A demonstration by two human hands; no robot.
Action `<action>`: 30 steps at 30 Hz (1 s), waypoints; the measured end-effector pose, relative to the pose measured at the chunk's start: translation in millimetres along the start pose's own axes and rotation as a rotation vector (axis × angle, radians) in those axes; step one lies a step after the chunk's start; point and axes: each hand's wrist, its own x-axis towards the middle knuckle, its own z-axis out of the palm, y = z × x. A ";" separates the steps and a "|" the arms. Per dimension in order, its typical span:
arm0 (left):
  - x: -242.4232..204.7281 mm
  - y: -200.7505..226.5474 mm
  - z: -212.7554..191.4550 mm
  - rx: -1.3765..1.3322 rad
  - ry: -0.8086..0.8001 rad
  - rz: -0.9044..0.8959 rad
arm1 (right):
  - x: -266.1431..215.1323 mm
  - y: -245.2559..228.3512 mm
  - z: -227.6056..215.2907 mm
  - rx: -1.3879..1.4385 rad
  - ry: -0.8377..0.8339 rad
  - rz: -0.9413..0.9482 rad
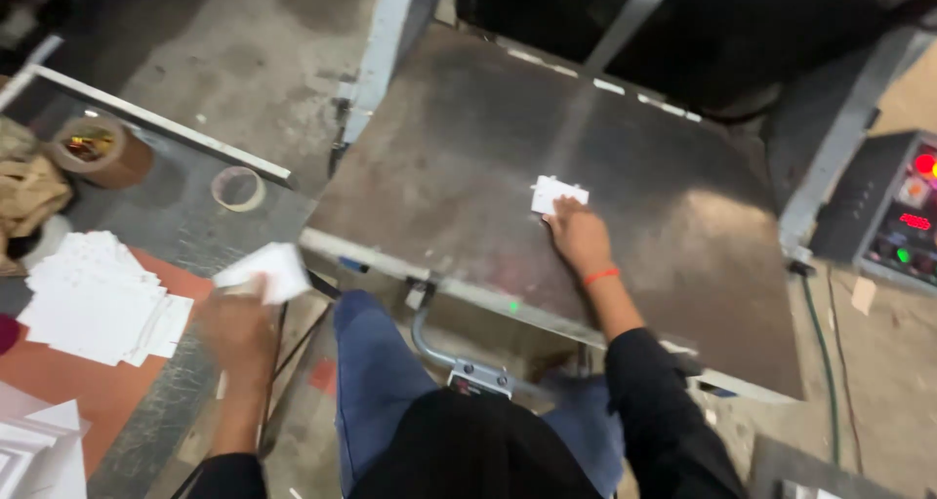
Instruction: The operator is manually placing small paper cards into an industrial stamping/die-cutting machine and removing them after each cycle.
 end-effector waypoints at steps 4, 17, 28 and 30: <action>-25.5 -106.9 -18.3 0.432 0.088 -0.211 | 101.2 9.8 -75.3 -0.026 -0.302 0.098; -20.8 19.6 36.7 -0.160 -0.382 -0.264 | -111.6 -67.9 -91.4 0.384 0.127 0.138; -70.8 208.3 175.7 -0.962 -0.837 0.148 | -476.2 155.7 -198.3 -0.693 0.240 0.928; -121.1 197.4 236.8 -0.998 -1.054 0.116 | -496.3 159.4 -207.5 -0.850 -0.576 1.012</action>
